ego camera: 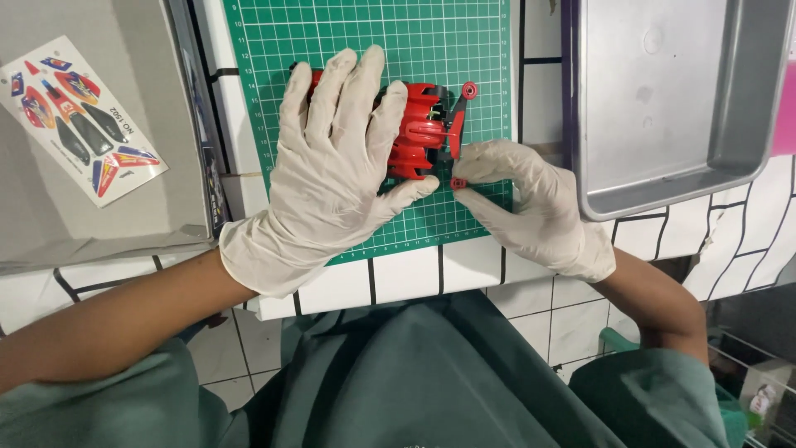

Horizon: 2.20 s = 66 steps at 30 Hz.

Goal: The person assembles a model car chassis on a green cutting mat. They attach black wheel hubs and red body parts to the black frame, then use a screwdriver to secure the components. Finally, they attach red wheels to the completed assembly.

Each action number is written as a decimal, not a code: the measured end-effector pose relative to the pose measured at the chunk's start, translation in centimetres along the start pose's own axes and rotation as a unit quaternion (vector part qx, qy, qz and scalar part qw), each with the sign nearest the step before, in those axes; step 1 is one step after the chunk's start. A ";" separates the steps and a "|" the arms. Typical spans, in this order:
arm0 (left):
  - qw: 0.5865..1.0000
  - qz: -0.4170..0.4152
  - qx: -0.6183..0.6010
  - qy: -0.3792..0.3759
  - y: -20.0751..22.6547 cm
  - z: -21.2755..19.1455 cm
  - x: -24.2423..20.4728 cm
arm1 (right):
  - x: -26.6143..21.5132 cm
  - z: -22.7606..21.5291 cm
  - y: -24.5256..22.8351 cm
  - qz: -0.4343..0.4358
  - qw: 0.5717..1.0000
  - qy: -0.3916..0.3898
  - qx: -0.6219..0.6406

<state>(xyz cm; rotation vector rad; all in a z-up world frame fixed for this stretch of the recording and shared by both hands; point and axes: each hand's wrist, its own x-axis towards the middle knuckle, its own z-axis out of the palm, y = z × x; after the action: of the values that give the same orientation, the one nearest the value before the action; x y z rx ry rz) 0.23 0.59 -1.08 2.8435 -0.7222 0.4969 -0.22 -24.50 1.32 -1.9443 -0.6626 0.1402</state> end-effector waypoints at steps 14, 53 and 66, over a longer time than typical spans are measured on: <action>1.000 0.000 0.000 0.013 0.0 0.0 -0.1 | -0.5 0.0 -0.1 -0.065 0.984 0.002 -0.167; 0.999 0.001 0.028 0.027 0.3 0.0 0.1 | 0.2 0.1 -0.8 0.047 0.995 0.026 0.090; 0.999 0.002 0.032 0.004 0.3 -0.2 0.0 | -0.6 0.6 1.3 -0.099 0.991 0.030 -0.089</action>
<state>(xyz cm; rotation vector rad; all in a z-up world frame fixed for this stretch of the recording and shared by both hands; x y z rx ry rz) 0.04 0.36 -0.86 2.8988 -0.7225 0.5414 -0.44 -24.73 -0.20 -2.0301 -0.8470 -0.1041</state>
